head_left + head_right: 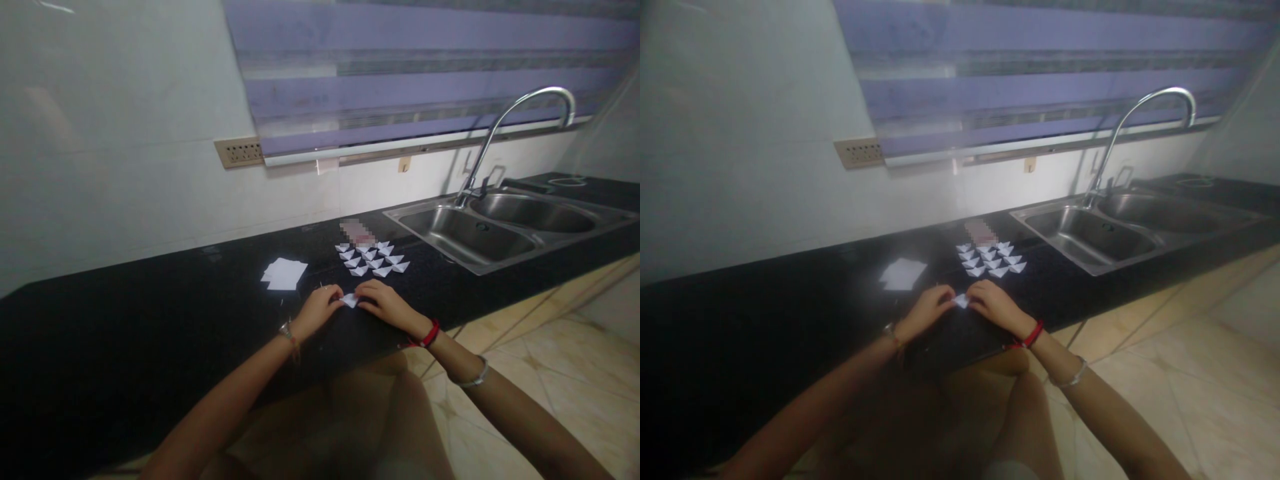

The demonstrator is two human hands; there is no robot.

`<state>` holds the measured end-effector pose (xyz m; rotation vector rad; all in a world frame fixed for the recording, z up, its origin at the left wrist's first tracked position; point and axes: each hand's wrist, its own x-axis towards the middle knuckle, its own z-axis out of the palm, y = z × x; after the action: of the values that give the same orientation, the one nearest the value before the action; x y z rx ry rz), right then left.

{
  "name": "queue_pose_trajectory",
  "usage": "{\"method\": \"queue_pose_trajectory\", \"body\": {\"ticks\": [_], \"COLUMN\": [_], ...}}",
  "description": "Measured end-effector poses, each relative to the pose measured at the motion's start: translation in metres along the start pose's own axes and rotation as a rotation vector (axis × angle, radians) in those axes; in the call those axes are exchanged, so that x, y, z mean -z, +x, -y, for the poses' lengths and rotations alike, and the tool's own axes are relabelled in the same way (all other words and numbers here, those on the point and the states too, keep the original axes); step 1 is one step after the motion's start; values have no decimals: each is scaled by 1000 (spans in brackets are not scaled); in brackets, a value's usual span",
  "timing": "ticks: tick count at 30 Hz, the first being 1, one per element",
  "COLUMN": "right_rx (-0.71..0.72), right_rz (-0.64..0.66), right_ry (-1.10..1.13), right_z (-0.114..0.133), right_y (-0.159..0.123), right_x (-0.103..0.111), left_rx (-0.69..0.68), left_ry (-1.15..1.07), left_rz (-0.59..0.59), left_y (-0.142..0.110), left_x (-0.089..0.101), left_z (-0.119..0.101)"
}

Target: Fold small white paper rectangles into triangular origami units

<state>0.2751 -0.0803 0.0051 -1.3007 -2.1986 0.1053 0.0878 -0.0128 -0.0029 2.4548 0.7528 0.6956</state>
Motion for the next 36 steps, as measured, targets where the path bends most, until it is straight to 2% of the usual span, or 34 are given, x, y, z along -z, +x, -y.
{"method": "queue_pose_trajectory", "body": {"ticks": [3, 15, 21, 28, 36], "right_rx": [104, 191, 122, 96, 89], "right_rz": [11, 162, 101, 99, 41], "right_ry": [-110, -368, -308, -145, 4], "right_z": [6, 6, 4, 6, -4], "right_y": [2, 10, 8, 8, 2], "right_x": [1, -5, -7, -7, -4], "left_rx": [4, -51, -40, -56, -26], "left_ry": [17, 176, 206, 231, 207], "left_rz": [-3, -6, -8, -5, 2], "left_y": [2, 0, -1, -1, -1], "left_x": [-1, -2, -2, -3, -3], "left_z": [-1, -2, 0, -3, -6]}}
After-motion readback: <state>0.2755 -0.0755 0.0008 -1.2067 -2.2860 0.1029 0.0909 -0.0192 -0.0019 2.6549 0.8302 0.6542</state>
